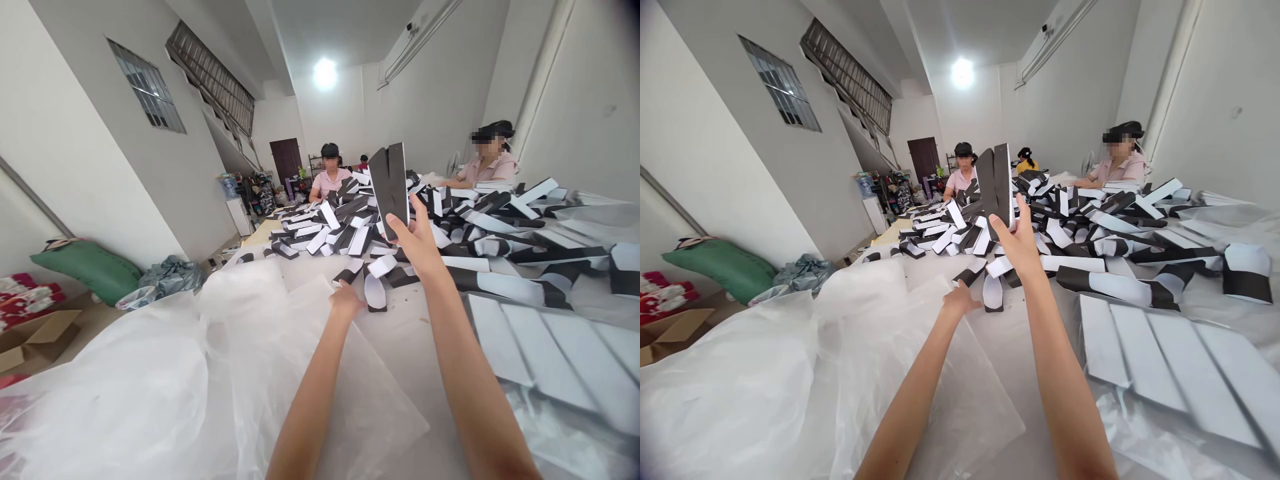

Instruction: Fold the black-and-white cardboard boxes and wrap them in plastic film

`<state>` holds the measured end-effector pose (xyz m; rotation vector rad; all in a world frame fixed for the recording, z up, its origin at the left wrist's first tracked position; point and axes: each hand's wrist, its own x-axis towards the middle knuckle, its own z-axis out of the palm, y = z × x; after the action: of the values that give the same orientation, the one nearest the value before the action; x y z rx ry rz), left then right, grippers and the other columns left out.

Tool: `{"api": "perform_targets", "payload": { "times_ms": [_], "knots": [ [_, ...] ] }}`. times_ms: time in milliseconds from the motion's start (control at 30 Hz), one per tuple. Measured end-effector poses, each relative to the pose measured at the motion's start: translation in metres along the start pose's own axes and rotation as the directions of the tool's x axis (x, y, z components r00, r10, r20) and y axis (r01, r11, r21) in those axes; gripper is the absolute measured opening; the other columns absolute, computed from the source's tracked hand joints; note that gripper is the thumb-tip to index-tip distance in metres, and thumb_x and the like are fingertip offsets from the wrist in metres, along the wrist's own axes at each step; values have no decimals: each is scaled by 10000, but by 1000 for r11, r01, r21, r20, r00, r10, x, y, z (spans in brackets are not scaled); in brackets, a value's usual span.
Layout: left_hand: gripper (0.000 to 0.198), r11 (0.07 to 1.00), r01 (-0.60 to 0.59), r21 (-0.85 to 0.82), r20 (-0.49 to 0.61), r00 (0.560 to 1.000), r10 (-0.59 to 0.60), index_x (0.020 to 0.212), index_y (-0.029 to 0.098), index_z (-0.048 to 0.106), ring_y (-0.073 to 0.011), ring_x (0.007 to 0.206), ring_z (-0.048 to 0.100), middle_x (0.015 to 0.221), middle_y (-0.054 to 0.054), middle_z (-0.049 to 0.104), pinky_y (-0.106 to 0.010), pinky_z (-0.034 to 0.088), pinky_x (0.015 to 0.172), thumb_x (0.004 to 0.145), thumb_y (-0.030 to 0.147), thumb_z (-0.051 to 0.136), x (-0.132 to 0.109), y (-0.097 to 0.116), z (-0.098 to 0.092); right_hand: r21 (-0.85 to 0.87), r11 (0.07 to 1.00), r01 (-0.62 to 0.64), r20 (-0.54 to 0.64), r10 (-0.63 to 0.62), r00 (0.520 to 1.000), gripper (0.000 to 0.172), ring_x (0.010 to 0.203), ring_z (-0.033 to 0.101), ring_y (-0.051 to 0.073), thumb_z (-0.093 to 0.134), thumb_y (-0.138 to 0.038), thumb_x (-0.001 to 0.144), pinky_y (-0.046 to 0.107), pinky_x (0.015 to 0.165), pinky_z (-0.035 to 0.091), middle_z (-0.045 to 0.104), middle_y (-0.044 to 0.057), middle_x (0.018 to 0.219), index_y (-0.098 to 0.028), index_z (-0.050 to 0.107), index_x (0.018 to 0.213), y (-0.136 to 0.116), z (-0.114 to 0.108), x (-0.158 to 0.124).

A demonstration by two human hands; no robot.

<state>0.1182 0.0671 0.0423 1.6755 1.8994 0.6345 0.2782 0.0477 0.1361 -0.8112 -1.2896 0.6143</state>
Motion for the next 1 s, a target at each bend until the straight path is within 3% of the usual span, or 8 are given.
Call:
{"api": "perform_targets", "payload": {
  "times_ms": [200,333,400,533,633,733,867,1000],
  "knots": [
    [1052,983,19,184,-13,1000,-17,1494,105,115,-403,1241,457,1498,-289,215,-466,397,959,663,284,735,5,-7,9,-5,1000,11,-2,-11,1000,864,885,633,216,572,-547,812,423,789,564,601,85,1113,-316,108,1502,-2,-2,0],
    [1131,993,47,106,-68,997,-40,1501,164,-32,-377,1233,476,1550,-243,-18,-426,420,955,678,304,731,16,-22,11,-7,1000,-23,-14,23,1000,854,874,636,217,580,-517,812,436,817,553,606,82,1096,-302,123,1501,-7,-4,-1],
    [1161,1000,22,21,-76,997,-20,1497,193,-79,-365,1240,473,1559,-213,-49,-414,420,966,679,326,734,22,-30,10,-3,999,-36,-19,36,999,852,887,633,220,580,-514,812,435,818,552,605,82,1101,-301,124,1499,-9,-4,-2],
    [987,976,-191,-107,6,981,192,1501,164,51,-322,1282,432,1535,-182,208,-398,367,1034,755,347,671,27,-38,7,-27,994,-103,-15,103,995,863,938,618,223,588,-515,804,400,806,560,594,87,1133,-289,125,1497,-15,-2,-4],
    [774,933,-313,-179,169,924,342,1462,149,245,-255,1071,602,1395,-147,471,-353,449,949,814,386,599,24,-31,9,-72,989,-129,-5,129,992,865,953,614,216,567,-522,817,375,815,556,591,86,1141,-283,94,1500,-19,-1,-5],
    [633,910,-364,-199,227,886,404,1401,182,376,-201,878,652,1267,-96,590,-340,496,860,837,408,555,16,-14,6,-135,983,-125,6,127,992,852,983,609,212,522,-540,838,359,822,551,577,86,1168,-283,56,1503,-21,0,-6],
    [442,851,-511,-121,125,843,523,1231,200,557,-206,917,616,1120,-62,660,-338,472,873,838,403,538,-12,19,-21,-206,972,-112,18,119,993,845,1006,605,209,475,-557,854,339,814,549,552,101,1216,-254,27,1504,-22,-2,-6],
    [428,699,-714,31,13,700,714,1245,190,537,-170,824,618,1145,-74,636,-310,481,807,890,416,459,-62,59,-67,-269,960,-75,4,79,997,831,998,606,213,422,-565,874,360,815,541,554,105,1222,-252,-18,1505,-22,-8,-5]
  ]
}}
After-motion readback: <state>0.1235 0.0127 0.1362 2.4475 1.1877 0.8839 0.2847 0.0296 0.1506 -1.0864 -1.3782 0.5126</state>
